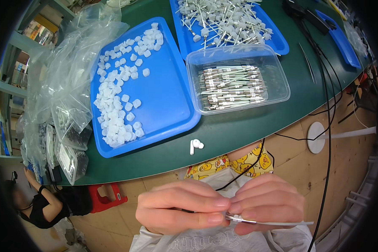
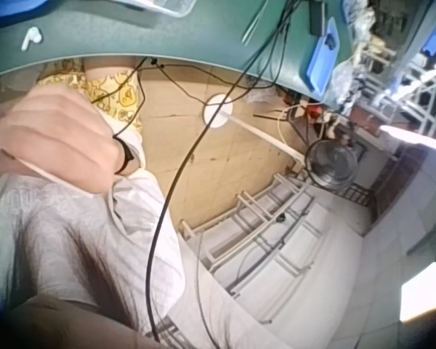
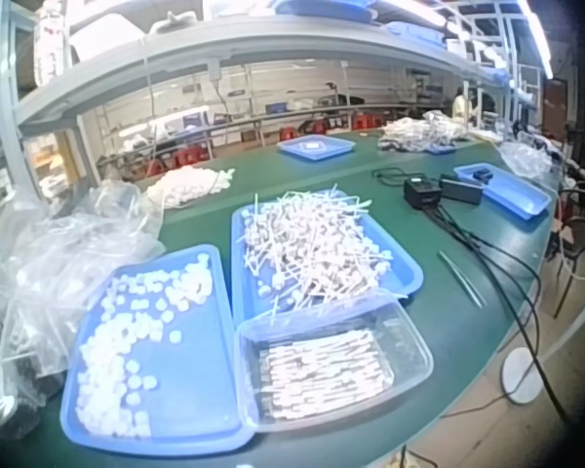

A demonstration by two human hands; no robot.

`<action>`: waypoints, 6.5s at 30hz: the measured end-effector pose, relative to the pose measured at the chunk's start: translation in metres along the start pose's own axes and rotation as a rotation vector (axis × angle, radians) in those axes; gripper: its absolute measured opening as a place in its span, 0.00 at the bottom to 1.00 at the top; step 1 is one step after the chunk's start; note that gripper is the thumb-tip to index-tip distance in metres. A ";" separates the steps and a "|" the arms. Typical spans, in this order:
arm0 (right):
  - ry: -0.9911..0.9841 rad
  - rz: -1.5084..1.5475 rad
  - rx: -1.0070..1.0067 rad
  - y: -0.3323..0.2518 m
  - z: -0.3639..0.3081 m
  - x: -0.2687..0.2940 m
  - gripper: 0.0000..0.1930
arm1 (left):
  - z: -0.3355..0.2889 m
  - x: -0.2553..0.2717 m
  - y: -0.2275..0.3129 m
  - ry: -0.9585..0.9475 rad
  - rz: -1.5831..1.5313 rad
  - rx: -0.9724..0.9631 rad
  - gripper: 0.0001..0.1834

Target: Assembling small plastic and metal components by hand at a factory workstation.

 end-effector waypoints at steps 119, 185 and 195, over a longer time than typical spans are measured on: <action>0.278 1.296 -0.995 0.035 -0.011 -0.030 0.10 | -0.009 -0.021 -0.004 0.087 0.008 0.341 0.20; 0.315 1.306 -0.971 0.036 -0.011 -0.044 0.10 | -0.025 -0.022 -0.015 0.321 -0.404 0.417 0.15; 0.360 1.272 -0.956 0.039 -0.011 -0.044 0.08 | -0.025 -0.014 -0.023 0.220 -0.406 0.385 0.16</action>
Point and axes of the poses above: each hand's wrist, its own z-axis towards the middle knuckle, its own x-axis out of the back of the hand, y = z × x, the point moved 2 cm from there along z, towards the middle knuckle, and after that the axes turned 7 degrees about -x, right-handed, at the moved point
